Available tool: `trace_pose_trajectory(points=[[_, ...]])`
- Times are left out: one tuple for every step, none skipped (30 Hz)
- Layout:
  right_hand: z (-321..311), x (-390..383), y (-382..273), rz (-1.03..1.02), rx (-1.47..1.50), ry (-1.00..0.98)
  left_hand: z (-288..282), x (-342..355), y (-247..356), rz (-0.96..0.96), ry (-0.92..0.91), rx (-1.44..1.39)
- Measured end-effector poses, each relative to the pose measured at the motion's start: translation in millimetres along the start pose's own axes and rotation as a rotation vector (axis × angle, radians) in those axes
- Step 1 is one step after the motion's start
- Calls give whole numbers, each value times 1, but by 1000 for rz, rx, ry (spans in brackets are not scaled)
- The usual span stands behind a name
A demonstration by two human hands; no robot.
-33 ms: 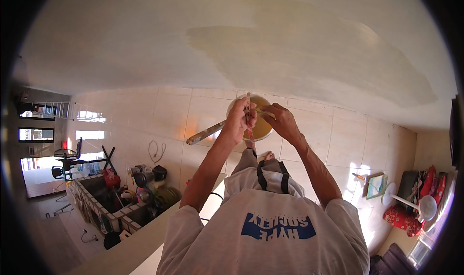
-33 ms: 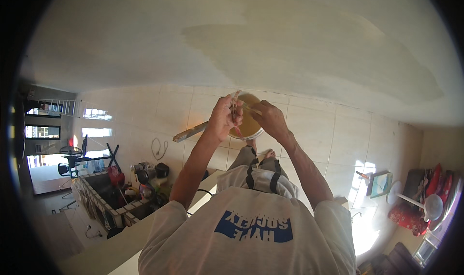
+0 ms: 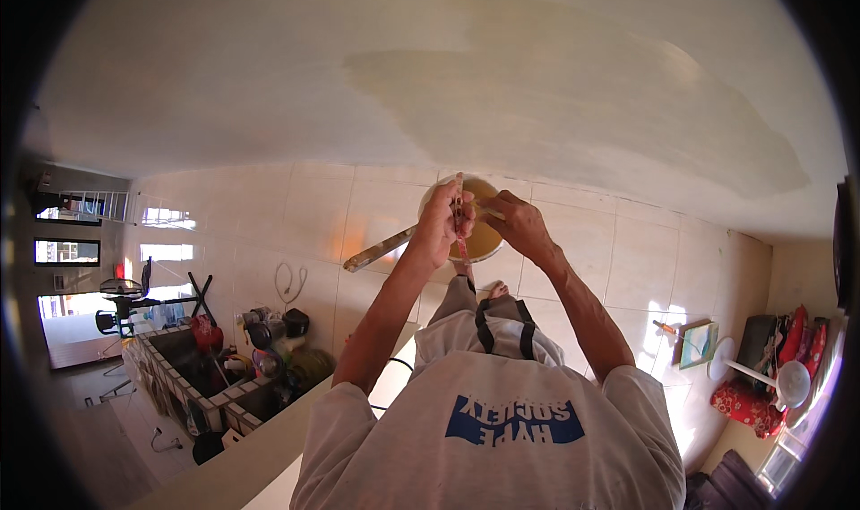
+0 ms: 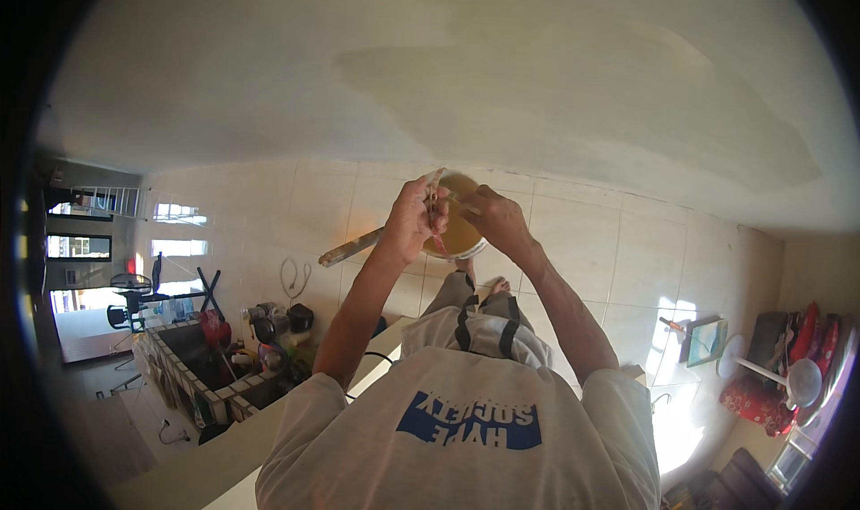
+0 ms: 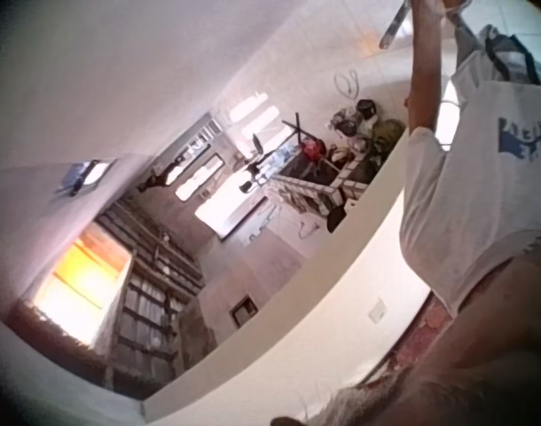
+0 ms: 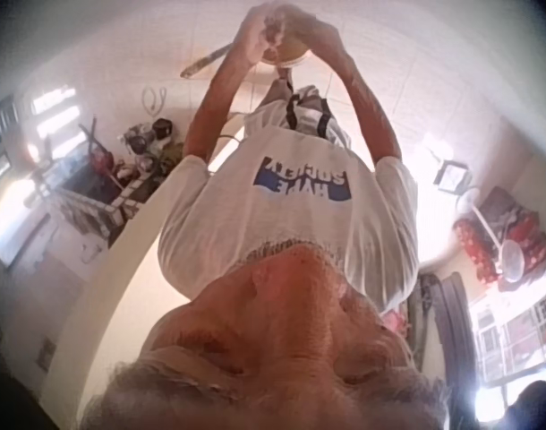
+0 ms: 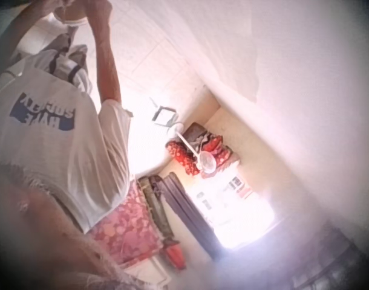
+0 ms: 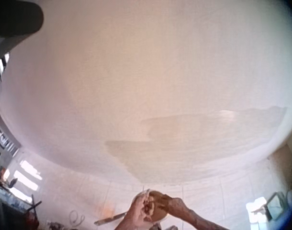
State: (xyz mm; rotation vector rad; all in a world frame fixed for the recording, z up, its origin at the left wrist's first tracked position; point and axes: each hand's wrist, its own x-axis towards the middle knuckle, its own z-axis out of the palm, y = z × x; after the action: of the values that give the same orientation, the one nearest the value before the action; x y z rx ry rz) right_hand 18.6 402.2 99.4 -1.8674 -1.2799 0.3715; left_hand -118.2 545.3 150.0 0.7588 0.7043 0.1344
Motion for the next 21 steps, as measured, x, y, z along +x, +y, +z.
trace_pose_trajectory(points=[[1,5,5,-35,-62,-59,3,-1,3,1,-9,18],[4,12,12,-69,-125,-118,4,2,4,2,-20,28],[10,17,16,-103,-183,-179,2,2,5,2,-26,38],[16,23,20,-169,-194,-164,2,3,5,2,-34,49],[22,29,24,-234,-205,-148,4,4,5,8,-24,72],[25,36,27,-301,-216,-135,4,4,4,14,-11,93],[20,44,23,-242,-224,-223,3,4,3,25,7,110],[13,53,20,-181,-234,-310,1,5,2,40,-1,110],[9,58,17,-118,-244,-396,-1,7,3,53,-12,111],[8,57,21,-51,-183,-420,-3,8,3,66,-23,112],[7,54,23,-24,-176,-449,-4,7,3,57,-12,104],[4,50,24,2,-171,-483,-4,6,1,48,0,93],[2,46,24,28,-166,-516,-4,5,0,39,11,82],[-1,43,25,48,-143,-501,-4,5,0,36,12,79],[-8,40,20,69,-116,-488,-4,5,1,29,15,76],[-11,38,17,91,-89,-475,-4,4,1,23,18,74],[-9,35,18,70,-79,-397,-6,4,0,24,15,79],[-8,33,19,51,-71,-312,-6,4,1,25,6,87],[-8,32,19,31,-62,-227,-6,4,1,26,-2,96],[-8,33,19,33,-82,-208,-8,4,1,20,-11,87],[-9,35,15,33,-102,-188,-9,3,0,14,-21,78]])
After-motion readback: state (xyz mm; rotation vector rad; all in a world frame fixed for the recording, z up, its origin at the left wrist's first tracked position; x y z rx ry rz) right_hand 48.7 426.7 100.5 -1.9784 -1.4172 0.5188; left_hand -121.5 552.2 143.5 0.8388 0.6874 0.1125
